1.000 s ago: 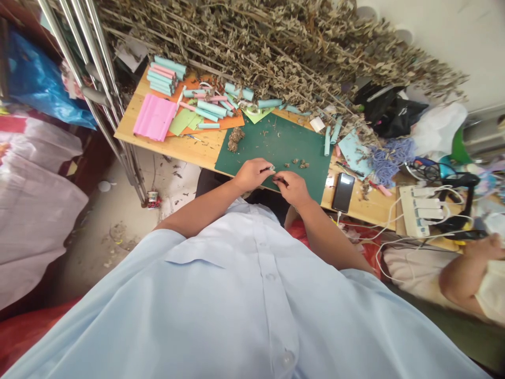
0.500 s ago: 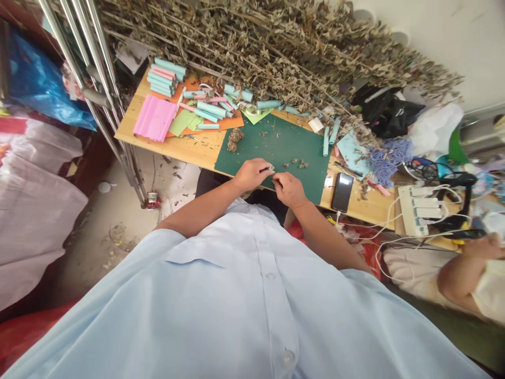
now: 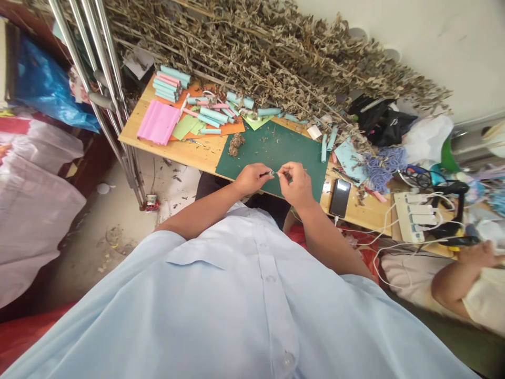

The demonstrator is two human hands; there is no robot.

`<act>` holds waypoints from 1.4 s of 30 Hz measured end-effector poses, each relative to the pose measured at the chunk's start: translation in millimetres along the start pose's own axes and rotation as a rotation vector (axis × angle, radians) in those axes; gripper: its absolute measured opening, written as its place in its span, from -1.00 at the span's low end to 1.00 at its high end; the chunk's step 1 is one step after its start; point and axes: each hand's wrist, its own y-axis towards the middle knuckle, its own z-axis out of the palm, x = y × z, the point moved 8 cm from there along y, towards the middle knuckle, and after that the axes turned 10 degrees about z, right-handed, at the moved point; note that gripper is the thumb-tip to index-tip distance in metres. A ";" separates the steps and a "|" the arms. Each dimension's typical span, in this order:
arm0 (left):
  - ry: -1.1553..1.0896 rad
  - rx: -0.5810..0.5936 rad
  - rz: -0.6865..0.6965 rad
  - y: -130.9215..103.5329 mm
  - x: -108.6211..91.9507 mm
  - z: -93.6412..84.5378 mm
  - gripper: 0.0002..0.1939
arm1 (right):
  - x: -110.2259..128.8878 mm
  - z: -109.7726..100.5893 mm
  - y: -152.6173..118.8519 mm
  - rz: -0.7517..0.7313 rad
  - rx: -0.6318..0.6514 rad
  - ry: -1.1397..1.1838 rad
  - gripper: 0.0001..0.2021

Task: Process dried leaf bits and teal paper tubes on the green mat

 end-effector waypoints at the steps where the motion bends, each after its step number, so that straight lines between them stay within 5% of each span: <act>1: -0.002 -0.001 -0.001 0.1 -0.1 -0.2 -0.77 | 3.5 0.2 3.0 -0.013 0.022 -0.039 -0.82; 14: -0.012 0.001 0.013 -1.8 3.7 3.5 -0.77 | 33.6 12.4 16.9 -0.174 0.264 -0.351 -0.80; 26: -0.023 0.006 0.015 -0.6 0.2 2.9 -0.75 | 38.5 9.8 -8.4 -0.189 0.166 -0.394 -0.72; 35: -0.004 -0.008 0.012 -0.5 -0.1 1.0 -0.76 | 30.9 -8.0 -6.1 -0.028 0.083 -0.174 -0.76; 42: -0.011 0.019 0.015 -0.8 -1.5 1.4 -0.73 | 31.7 3.3 -7.5 -0.059 0.131 -0.211 -0.73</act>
